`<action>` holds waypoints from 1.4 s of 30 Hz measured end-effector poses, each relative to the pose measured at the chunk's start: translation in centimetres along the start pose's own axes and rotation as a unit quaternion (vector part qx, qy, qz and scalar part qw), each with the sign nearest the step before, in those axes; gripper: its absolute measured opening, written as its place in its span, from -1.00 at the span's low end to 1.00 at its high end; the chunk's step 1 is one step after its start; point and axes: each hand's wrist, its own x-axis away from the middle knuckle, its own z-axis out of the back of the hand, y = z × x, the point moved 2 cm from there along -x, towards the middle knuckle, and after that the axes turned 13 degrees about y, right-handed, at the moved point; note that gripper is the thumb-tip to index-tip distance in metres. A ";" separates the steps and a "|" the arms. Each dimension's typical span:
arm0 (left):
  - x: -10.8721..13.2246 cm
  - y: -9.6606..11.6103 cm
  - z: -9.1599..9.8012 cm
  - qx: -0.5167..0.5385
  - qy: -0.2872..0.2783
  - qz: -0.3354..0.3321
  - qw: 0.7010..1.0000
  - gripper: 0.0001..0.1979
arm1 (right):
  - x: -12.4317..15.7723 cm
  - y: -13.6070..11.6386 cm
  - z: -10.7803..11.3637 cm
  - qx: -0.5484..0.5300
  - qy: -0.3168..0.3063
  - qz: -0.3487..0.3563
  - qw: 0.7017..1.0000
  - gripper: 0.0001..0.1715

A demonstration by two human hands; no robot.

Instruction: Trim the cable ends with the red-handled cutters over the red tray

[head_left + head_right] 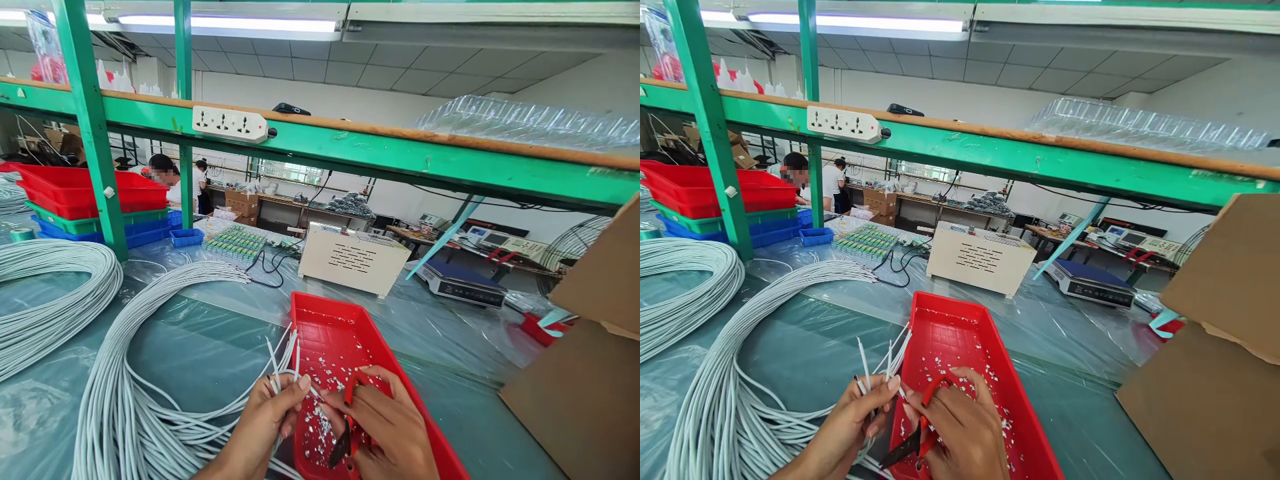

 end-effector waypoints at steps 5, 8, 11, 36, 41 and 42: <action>0.4 0.2 0.2 -0.089 0.057 -0.040 0.994 -0.62 | 0.1 0.0 0.3 -0.032 0.006 -0.067 0.997 -0.77; 0.9 1.0 0.2 -0.138 0.090 -0.190 0.968 -0.73 | -0.2 0.0 0.7 -0.052 -0.004 -0.142 0.988 -0.90; 1.0 0.8 0.1 -0.209 0.060 -0.229 0.949 -0.76 | -0.3 -0.1 0.7 -0.107 -0.004 -0.253 0.961 -0.85; 1.0 0.2 -0.9 -0.037 -0.145 -0.117 0.982 -0.69 | 3.0 1.5 -3.0 -0.546 -0.066 -0.681 0.484 -0.65; 1.2 0.6 -1.5 0.009 -0.148 -0.109 0.983 -0.64 | 3.0 1.4 -2.9 -0.544 -0.063 -0.679 0.488 -0.66; 1.2 0.6 -1.4 -0.003 -0.133 -0.108 0.985 -0.63 | 2.9 1.4 -2.8 -0.543 -0.065 -0.677 0.493 -0.67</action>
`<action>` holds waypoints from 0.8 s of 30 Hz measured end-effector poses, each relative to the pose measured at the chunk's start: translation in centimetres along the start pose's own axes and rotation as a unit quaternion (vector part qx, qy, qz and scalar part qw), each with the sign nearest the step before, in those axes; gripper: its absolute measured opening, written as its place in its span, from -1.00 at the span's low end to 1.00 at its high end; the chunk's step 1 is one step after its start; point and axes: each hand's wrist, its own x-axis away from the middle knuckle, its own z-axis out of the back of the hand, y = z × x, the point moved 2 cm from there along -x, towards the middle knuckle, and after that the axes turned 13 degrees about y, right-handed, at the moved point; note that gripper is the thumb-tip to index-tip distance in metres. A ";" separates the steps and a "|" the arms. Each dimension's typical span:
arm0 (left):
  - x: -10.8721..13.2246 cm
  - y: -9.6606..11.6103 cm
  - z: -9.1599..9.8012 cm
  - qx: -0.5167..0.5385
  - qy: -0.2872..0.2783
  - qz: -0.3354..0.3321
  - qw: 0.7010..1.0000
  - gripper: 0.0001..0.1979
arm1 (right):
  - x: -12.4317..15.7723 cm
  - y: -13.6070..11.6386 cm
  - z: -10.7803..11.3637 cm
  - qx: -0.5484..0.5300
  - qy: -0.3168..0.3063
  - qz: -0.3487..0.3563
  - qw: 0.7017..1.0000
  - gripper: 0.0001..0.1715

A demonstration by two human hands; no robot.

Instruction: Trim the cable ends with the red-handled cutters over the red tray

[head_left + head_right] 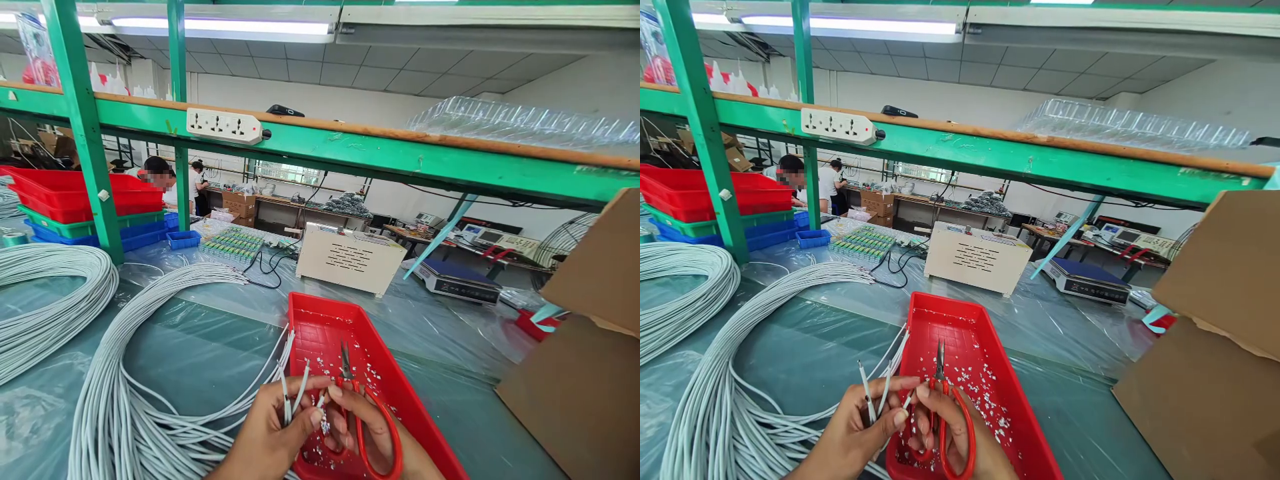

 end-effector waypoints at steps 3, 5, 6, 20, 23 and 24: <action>0.1 -0.4 0.7 -0.080 0.057 0.015 0.995 -0.60 | 0.4 -0.7 0.2 0.095 0.019 0.067 0.993 -0.61; 0.0 -0.7 1.3 -0.115 0.085 0.023 0.989 -0.58 | 0.7 -1.2 0.5 0.233 0.064 0.151 0.959 -0.57; -0.1 -0.9 1.5 -0.118 0.095 0.022 0.988 -0.57 | 0.8 -1.4 0.6 0.309 0.097 0.199 0.925 -0.57; -0.9 -0.9 2.1 -0.069 0.116 0.046 0.990 -0.58 | 2.2 -2.2 0.1 0.653 0.260 0.587 0.401 -0.63; -0.9 -0.7 2.0 -0.067 0.119 0.048 0.990 -0.58 | 2.1 -2.2 0.1 0.655 0.264 0.594 0.385 -0.61; -0.9 -0.7 2.0 -0.066 0.119 0.047 0.990 -0.59 | 2.1 -2.1 0.1 0.655 0.264 0.597 0.381 -0.61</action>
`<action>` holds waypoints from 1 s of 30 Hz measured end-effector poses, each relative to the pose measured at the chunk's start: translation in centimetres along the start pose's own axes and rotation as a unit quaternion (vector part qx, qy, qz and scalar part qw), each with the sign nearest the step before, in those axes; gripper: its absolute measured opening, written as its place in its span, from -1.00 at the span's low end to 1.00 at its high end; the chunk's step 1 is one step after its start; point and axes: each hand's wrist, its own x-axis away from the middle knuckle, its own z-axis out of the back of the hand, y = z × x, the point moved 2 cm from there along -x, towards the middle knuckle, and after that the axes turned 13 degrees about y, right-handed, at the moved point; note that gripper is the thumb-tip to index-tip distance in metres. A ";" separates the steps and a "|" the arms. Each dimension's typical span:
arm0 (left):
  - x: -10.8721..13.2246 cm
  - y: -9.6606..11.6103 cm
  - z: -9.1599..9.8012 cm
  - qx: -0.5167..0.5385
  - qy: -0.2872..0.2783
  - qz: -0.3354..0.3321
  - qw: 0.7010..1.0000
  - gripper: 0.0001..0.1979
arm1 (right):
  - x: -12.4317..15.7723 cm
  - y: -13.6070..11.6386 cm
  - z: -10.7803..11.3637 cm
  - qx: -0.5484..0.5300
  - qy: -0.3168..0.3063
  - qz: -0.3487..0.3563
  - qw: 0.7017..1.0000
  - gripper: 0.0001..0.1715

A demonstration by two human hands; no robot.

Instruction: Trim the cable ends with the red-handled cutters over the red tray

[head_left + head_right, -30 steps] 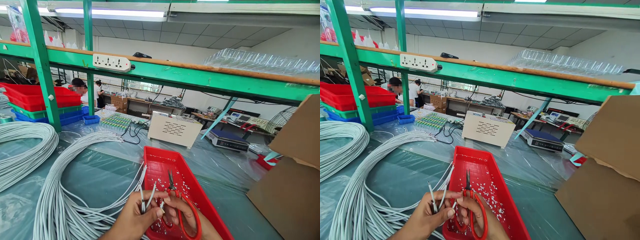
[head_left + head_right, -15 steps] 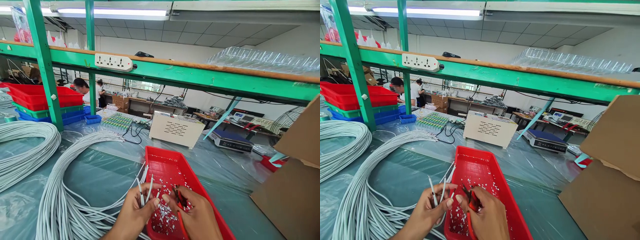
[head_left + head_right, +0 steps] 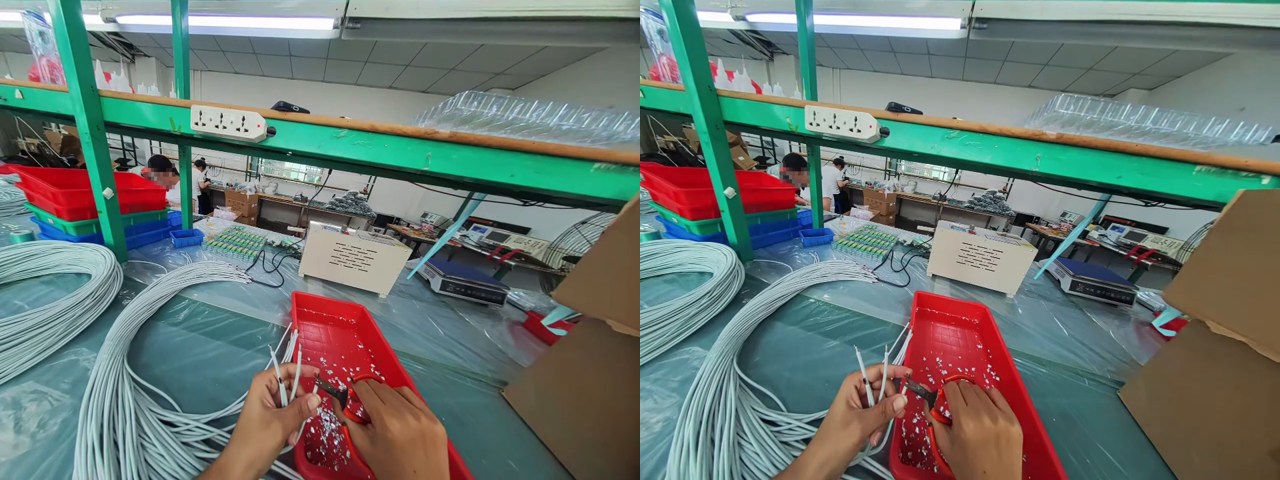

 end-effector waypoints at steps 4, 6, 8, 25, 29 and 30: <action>0.1 0.1 0.0 -0.001 0.002 0.000 1.000 -0.59 | 0.1 -0.1 -0.2 0.002 0.004 0.008 1.000 -0.59; 0.1 0.0 0.0 0.001 0.006 0.003 1.000 -0.58 | 0.2 -0.1 -0.2 0.001 0.000 0.007 1.000 -0.59; 0.0 0.0 0.0 0.001 0.009 0.005 1.000 -0.57 | 0.2 -0.1 -0.2 0.001 -0.006 0.007 1.000 -0.58; 0.1 0.0 0.1 0.012 -0.007 -0.004 1.000 -0.48 | 0.3 0.5 -0.1 -0.058 0.044 0.073 0.995 -0.65; -0.1 -0.5 0.2 -0.020 0.013 0.023 0.999 -0.60 | 0.3 0.5 0.0 -0.176 0.011 -0.057 0.983 -0.70; -0.1 -0.6 0.2 -0.032 0.019 0.027 0.999 -0.61 | 0.4 0.5 -0.2 -0.216 -0.034 -0.124 0.968 -0.73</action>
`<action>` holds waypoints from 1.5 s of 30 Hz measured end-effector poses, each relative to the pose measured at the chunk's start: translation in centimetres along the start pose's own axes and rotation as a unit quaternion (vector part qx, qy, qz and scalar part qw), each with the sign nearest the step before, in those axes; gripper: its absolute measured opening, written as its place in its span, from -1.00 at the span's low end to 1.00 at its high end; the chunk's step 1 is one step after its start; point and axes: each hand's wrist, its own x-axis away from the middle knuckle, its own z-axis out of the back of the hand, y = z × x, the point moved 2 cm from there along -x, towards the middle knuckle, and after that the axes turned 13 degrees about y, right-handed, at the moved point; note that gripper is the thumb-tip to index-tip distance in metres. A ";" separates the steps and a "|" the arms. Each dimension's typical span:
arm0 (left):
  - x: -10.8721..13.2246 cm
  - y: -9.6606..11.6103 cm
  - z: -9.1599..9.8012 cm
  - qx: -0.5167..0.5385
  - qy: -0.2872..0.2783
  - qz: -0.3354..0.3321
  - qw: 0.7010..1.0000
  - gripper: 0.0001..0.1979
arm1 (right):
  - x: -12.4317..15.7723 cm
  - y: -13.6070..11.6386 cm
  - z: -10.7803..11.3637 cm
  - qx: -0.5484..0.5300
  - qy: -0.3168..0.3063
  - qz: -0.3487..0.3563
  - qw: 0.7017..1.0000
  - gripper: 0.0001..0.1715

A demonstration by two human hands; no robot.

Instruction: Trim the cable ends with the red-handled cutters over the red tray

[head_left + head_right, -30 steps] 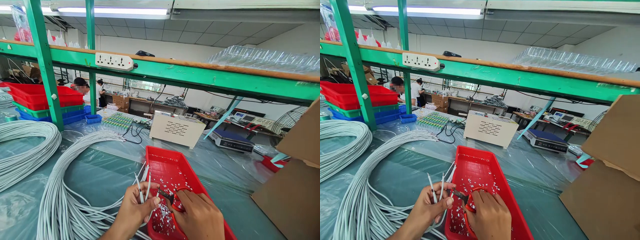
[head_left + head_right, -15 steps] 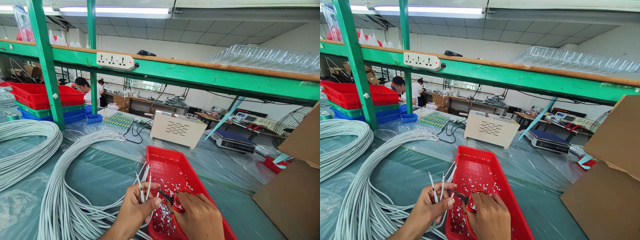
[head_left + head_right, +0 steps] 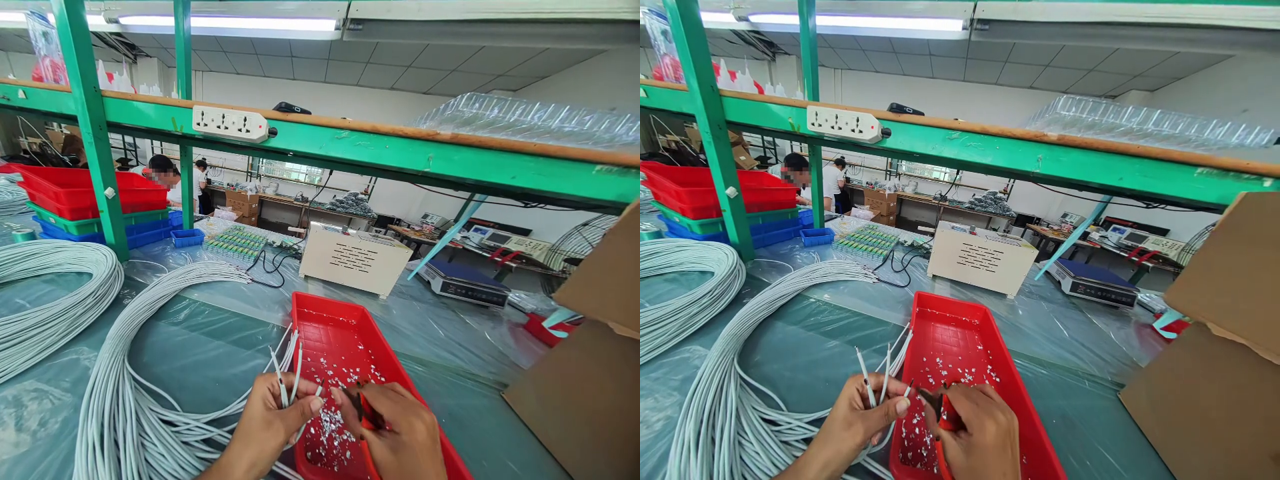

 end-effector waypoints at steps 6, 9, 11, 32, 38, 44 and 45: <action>0.7 -0.6 -0.7 -0.018 0.025 -0.014 0.999 -0.67 | -0.2 0.2 -0.8 -0.241 -0.167 -0.323 0.900 -0.75; 0.9 -0.4 -0.8 -0.037 0.026 -0.076 0.996 -0.74 | -0.4 0.2 -1.0 -0.283 -0.190 -0.355 0.870 -0.63; 1.0 -0.2 -0.7 -0.064 0.020 -0.144 0.987 -0.79 | -0.1 0.1 -1.3 -0.328 -0.215 -0.397 0.829 -0.56; 1.1 0.3 -0.7 -0.054 0.031 -0.101 0.993 -0.75 | 1.6 0.2 -2.4 -0.389 -0.208 -0.487 0.754 -0.47; 0.8 0.5 -0.4 -0.054 0.031 -0.066 0.996 -0.70 | -0.7 0.0 0.0 0.048 -0.026 -0.046 0.997 -0.67; 0.7 0.0 -0.2 -0.024 0.075 -0.081 0.994 -0.71 | -1.4 -1.1 0.2 0.116 0.036 0.117 0.986 -0.74; 0.7 0.0 -0.2 -0.026 0.078 -0.078 0.993 -0.71 | -1.3 -1.2 0.2 0.117 0.034 0.121 0.985 -0.75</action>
